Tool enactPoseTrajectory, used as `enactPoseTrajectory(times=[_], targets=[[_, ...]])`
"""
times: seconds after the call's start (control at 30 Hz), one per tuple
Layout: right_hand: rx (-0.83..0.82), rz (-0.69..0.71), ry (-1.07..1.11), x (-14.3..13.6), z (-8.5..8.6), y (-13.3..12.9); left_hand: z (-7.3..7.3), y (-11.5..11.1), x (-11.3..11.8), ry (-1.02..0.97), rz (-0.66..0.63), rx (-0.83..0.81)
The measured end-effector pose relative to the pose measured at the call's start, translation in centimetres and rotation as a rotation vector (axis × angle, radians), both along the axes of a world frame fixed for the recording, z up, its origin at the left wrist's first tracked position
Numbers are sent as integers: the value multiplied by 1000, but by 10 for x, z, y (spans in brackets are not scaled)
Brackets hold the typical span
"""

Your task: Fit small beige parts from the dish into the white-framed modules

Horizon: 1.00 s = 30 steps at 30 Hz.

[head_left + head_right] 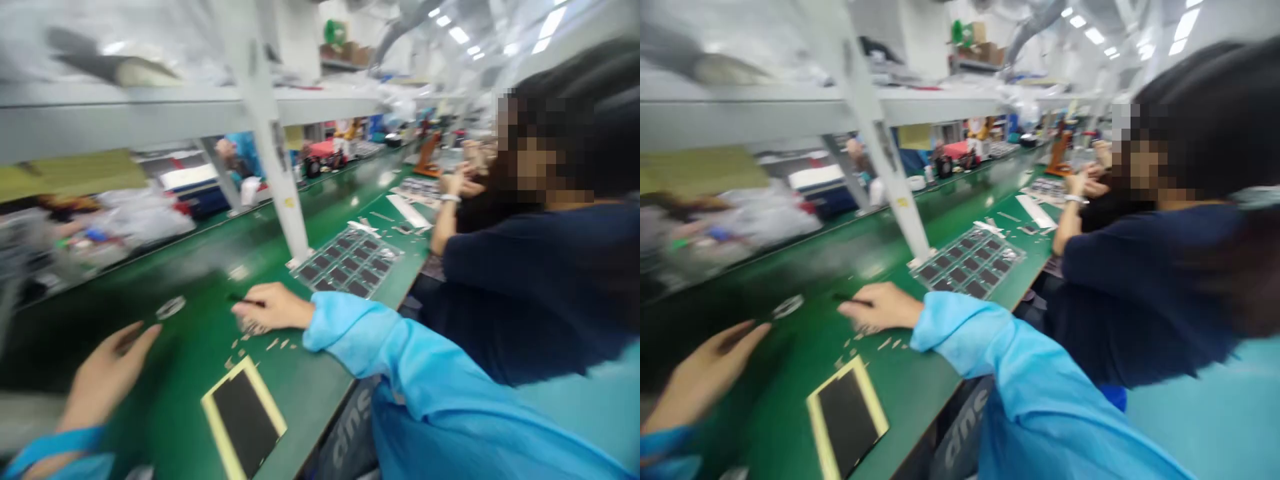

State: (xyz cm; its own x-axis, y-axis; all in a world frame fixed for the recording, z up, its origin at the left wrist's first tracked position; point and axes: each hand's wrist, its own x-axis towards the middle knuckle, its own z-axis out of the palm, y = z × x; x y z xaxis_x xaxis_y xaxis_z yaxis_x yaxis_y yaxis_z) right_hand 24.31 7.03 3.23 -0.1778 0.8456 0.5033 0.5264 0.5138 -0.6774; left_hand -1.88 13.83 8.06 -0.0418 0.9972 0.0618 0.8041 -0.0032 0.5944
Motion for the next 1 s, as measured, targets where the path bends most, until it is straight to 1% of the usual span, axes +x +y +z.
enactPoseTrajectory(times=[0.07, 0.13, 0.17, 0.2, 0.27, 0.37, 0.43, 0.47, 0.53, 0.6, 0.67, 0.73, 0.8, 0.87, 0.9, 0.93, 1.0], targets=[[21, -99, 54, -1, 5, -11, -10, -22, -25, 44, -83, 29], [56, -114, 145, -4, 7, -18, -21, -50, -49, 9, -167, 45], [39, -94, 195, -5, 7, -21, -27, -65, -60, -13, -171, 59], [-25, -66, 254, -7, 7, -24, -32, -81, -70, -16, -160, 67], [-214, -6, 395, -13, 6, -30, -41, -114, -85, 33, -180, 105], [-535, 127, 539, -26, 4, -40, -51, -158, -95, 221, -222, 171], [-677, 265, 578, -34, 2, -46, -56, -177, -97, 316, -214, 178], [-715, 326, 577, -36, 1, -48, -58, -183, -97, 341, -207, 175], [-736, 387, 550, -39, -2, -48, -60, -187, -96, 363, -195, 171], [-709, 386, 521, -39, -5, -47, -60, -182, -92, 354, -194, 181], [-668, 364, 522, -37, -9, -44, -58, -172, -85, 268, -198, 179], [-632, 347, 543, -36, -14, -41, -55, -159, -72, 43, -183, 133], [-598, 329, 551, -38, -20, -38, -51, -143, -56, -276, -165, 49], [-556, 304, 522, -40, -27, -36, -47, -127, -37, -576, -188, -22], [-533, 289, 496, -42, -31, -35, -45, -120, -28, -695, -214, -49], [-513, 276, 466, -43, -34, -34, -43, -114, -19, -792, -233, -76], [-497, 271, 411, -45, -40, -34, -42, -106, -6, -922, -233, -143]])
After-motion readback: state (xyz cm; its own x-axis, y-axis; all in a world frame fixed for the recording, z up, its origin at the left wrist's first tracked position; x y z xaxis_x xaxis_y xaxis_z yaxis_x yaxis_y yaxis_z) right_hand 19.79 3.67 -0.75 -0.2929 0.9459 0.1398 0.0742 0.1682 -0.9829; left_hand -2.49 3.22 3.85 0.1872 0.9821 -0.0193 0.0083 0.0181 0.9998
